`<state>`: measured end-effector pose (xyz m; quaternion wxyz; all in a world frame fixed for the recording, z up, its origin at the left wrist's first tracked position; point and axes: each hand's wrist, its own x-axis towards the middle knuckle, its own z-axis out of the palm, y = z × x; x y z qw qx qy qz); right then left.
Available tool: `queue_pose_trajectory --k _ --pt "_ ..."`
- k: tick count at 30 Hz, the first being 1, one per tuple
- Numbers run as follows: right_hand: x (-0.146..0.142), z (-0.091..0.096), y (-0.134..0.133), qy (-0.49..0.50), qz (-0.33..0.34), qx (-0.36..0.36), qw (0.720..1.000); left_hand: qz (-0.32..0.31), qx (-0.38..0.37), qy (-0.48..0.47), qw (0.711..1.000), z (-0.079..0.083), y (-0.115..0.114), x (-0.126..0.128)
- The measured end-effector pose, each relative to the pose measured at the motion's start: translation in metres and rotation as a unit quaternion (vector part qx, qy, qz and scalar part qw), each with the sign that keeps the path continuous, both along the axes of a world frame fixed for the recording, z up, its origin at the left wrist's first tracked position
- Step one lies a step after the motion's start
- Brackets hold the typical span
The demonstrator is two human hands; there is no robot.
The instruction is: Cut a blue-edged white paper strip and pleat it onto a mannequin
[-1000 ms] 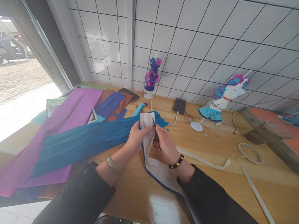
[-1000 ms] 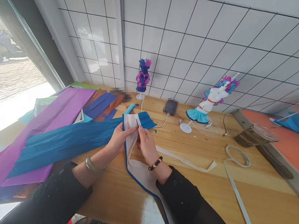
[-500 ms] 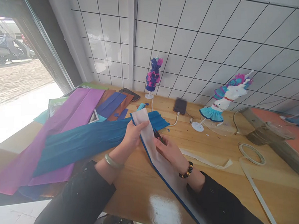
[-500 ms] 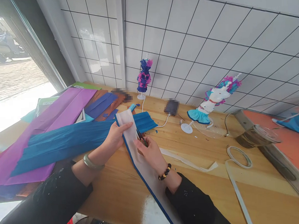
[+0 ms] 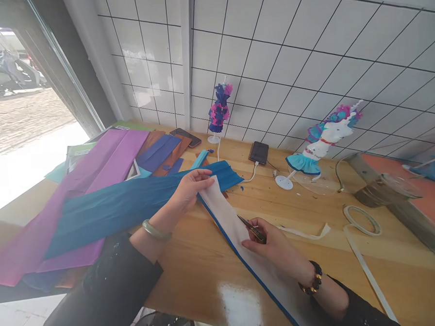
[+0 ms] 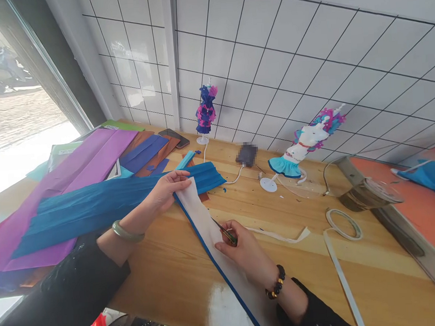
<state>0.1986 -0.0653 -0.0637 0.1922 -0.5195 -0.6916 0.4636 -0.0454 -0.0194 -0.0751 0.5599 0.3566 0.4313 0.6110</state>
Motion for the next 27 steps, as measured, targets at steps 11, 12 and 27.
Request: queue_pose_trajectory --k 11,12,27 --pt "0.031 -0.006 -0.001 -0.06 0.014 0.028 0.998 -0.186 -0.043 0.216 0.958 0.009 -0.009 -0.011" --pt "0.03 -0.004 0.0 -0.052 0.015 0.028 0.998 -0.197 -0.037 0.226 0.953 0.011 -0.009 -0.012" --pt "-0.046 0.013 0.056 0.208 0.106 -0.053 0.971 -0.204 0.009 0.322 0.925 0.027 -0.012 -0.022"
